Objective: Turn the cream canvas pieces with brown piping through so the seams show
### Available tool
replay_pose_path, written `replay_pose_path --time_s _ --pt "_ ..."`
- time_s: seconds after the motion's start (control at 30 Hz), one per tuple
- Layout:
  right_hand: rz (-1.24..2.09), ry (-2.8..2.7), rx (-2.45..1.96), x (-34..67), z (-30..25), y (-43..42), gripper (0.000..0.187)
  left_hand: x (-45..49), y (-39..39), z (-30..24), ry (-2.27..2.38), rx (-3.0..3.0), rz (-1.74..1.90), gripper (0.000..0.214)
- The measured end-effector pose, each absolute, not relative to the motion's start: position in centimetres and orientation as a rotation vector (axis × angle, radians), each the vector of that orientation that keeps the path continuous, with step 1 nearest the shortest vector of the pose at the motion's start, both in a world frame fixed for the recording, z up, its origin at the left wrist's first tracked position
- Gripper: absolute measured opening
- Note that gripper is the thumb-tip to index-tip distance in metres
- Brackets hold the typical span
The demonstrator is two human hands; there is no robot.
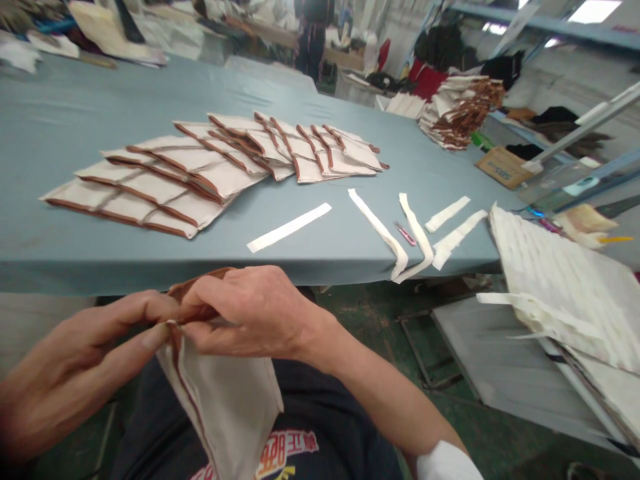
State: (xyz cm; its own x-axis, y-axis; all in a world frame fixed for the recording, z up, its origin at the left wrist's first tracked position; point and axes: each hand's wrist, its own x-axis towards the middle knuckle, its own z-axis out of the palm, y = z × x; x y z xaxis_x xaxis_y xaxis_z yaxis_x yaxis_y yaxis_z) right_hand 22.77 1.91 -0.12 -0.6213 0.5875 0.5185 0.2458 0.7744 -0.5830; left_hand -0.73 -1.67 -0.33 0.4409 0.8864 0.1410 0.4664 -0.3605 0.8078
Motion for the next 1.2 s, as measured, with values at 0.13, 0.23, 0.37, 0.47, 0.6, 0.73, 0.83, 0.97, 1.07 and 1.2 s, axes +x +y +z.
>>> replay_pose_path --time_s 0.13,0.23,0.37,0.47,0.6,0.73,0.83,0.97,1.07,1.2 --pt "0.288 -2.299 -0.645 22.7 0.2 1.1 0.018 0.2 -2.6 -0.1 1.173 1.935 0.798 0.026" --pt "0.273 -2.347 -0.711 22.6 0.4 0.4 0.027 0.7 -3.0 0.3 1.313 1.87 0.802 0.03" --pt "0.427 -2.387 -0.819 22.4 0.8 -0.1 0.029 0.8 -3.1 0.1 1.31 1.904 0.84 0.029" --pt "0.502 -2.395 -0.96 22.3 1.3 -0.2 0.024 0.7 -3.0 -0.5 1.282 1.982 0.874 0.026" --pt "0.589 -2.411 -1.093 22.2 2.1 -0.2 0.017 0.9 -3.1 -0.8 1.282 2.074 0.856 0.026" --pt "0.431 -2.423 -1.13 21.9 2.1 -0.6 0.016 1.8 -2.9 -0.5 1.356 2.199 0.867 0.025" --pt "0.192 -2.456 -1.063 21.8 1.6 -0.7 0.019 2.4 -2.7 -0.1 1.423 2.234 0.841 0.024" --pt "0.219 -2.52 -0.921 22.5 1.2 0.3 0.019 2.6 -2.6 0.1 1.38 2.161 0.832 0.025" --pt "0.652 -2.423 -0.775 23.2 1.0 1.7 0.011 2.0 -2.6 0.2 1.263 1.978 0.818 0.029" --pt "1.211 -2.276 -0.556 23.3 0.7 3.2 0.005 1.1 -2.6 -0.2 1.171 1.834 0.845 0.029"
